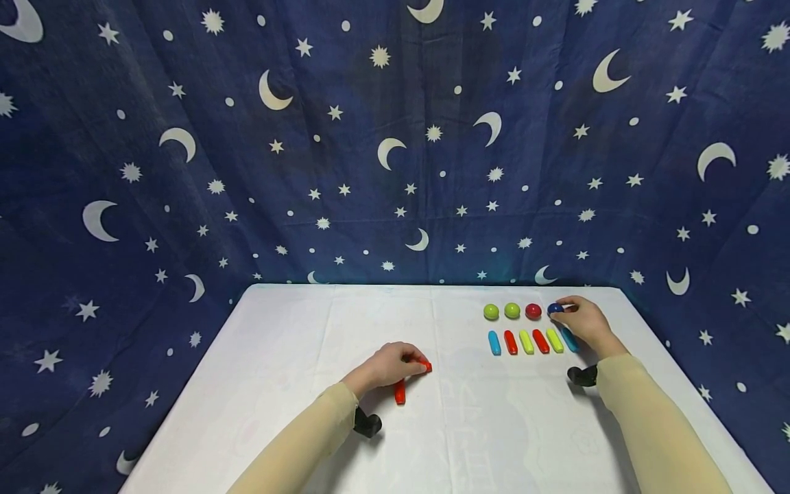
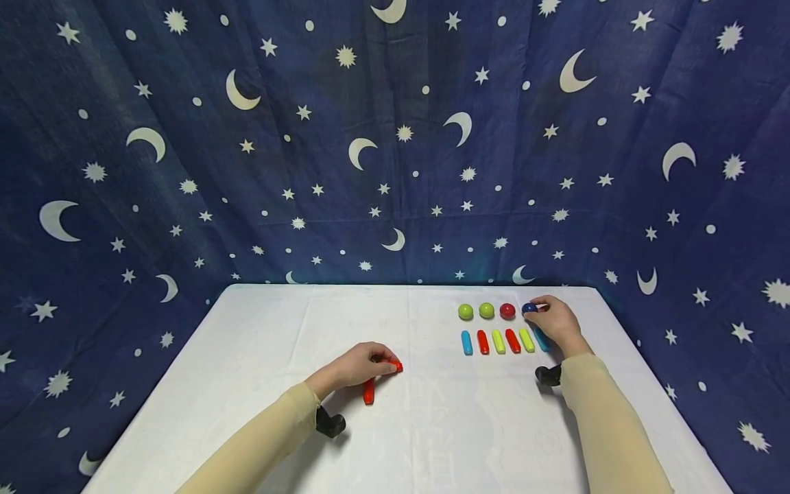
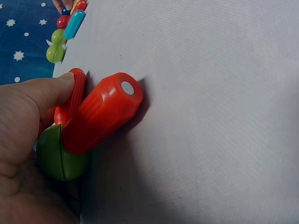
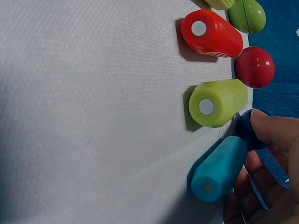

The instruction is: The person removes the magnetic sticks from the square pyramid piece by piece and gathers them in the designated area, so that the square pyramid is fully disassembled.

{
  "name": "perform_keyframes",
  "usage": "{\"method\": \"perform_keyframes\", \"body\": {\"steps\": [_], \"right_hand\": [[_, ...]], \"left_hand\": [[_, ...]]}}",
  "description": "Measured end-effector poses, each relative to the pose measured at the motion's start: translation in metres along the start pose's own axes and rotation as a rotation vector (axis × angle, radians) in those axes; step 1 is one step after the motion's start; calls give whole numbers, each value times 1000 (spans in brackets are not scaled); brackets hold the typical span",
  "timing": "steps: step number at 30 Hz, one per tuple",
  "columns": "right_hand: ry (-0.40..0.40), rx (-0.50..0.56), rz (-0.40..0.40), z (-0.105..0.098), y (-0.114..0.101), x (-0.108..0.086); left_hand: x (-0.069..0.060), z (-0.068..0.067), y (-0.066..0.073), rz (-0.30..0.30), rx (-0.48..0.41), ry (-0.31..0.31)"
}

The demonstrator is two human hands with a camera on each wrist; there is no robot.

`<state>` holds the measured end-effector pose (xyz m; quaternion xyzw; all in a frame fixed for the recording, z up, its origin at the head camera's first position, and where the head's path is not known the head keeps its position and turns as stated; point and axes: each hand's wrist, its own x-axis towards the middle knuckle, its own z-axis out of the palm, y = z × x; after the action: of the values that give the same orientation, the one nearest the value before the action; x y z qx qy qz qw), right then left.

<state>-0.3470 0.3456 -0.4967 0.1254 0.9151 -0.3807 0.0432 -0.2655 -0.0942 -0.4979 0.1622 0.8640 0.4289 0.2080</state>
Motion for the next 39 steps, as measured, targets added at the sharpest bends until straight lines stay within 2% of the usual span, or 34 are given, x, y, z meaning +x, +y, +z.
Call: {"method": "perform_keyframes", "body": {"steps": [7, 12, 16, 21, 26, 29, 32, 39], "right_hand": [[-6, 6, 7, -2, -2, -2], [40, -4, -18, -6, -3, -7], [110, -5, -69, -12, -3, -10], [183, 11, -149, -21, -10, -16], [199, 56, -252, -23, -37, -33], [164, 65, -332, -15, -56, -45], [91, 46, -417, 2, -73, -55], [-202, -4, -577, 71, -107, -86]], "left_hand": [[0, 1, 1, 4, 50, 26], [1, 1, -1, 12, 88, 35], [0, -1, -4, 45, 124, 54], [-9, -11, -10, 71, 111, 85], [-22, -20, -15, 25, 133, 123], [-28, -22, -16, -23, 160, 146], [-32, -21, -14, -55, 178, 161], [-27, -13, -6, -54, 191, 160]]}}
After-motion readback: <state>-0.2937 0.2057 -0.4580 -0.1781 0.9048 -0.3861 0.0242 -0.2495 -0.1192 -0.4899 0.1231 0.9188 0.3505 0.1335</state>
